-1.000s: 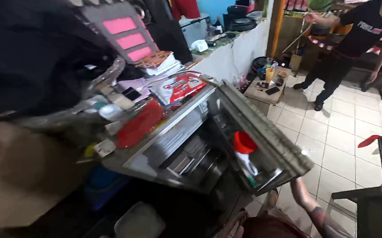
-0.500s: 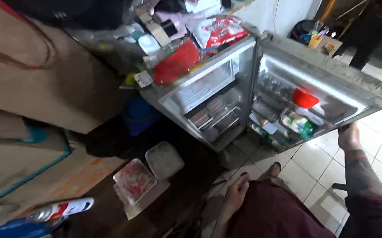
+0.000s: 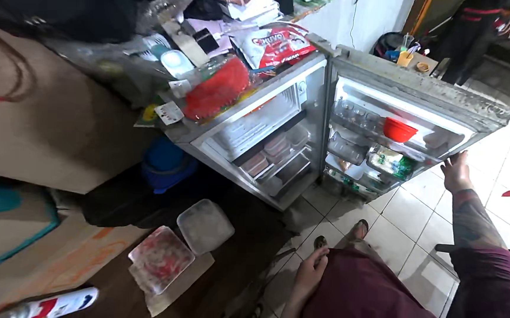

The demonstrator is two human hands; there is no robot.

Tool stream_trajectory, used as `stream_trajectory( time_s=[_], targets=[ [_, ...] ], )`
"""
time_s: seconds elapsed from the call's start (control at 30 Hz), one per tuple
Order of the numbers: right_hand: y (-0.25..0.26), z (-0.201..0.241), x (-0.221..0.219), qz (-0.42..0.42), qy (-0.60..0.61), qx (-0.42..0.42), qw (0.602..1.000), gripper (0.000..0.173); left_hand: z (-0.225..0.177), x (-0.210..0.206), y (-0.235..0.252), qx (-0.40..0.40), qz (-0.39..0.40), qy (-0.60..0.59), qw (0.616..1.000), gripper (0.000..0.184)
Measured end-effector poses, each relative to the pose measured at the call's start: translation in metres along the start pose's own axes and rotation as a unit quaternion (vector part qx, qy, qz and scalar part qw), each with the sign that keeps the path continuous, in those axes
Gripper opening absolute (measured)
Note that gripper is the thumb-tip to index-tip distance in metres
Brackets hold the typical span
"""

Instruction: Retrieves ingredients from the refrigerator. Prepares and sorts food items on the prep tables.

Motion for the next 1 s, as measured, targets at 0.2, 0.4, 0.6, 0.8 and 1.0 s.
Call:
stream_trajectory(
  time_s=[0.2,0.4,0.6,0.8,1.0],
  targets=[
    [0.008,0.005,0.006,0.04,-0.01,0.009,0.999,0.075,-0.004,-0.004,0.001,0.014,0.026,0.021,0.999,0.037],
    [0.011,0.012,0.002,0.043,-0.002,-0.009,0.999,0.079,0.002,-0.004,0.001,0.029,0.03,0.011,0.999,0.038],
    [0.004,0.027,-0.016,0.006,-0.054,0.0,0.998,0.074,0.006,-0.005,0.001,0.031,0.027,0.007,0.999,0.039],
    [-0.082,0.04,-0.028,-0.151,-0.243,0.289,0.914,0.044,0.01,-0.004,0.0,0.037,0.012,0.014,0.999,0.039],
    [-0.06,-0.045,-0.13,0.211,-0.533,0.349,0.741,0.045,0.022,-0.004,-0.012,0.049,-0.009,0.003,0.999,0.039]
  ],
)
Point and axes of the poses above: each hand's wrist, its own y-axis towards the middle knuckle, its own x-axis out of the back of the hand, z = x × y, the point moved 8 cm from there along y, towards the middle knuckle, and after that the axes turned 1 degree about y, right-handed, at the moved point
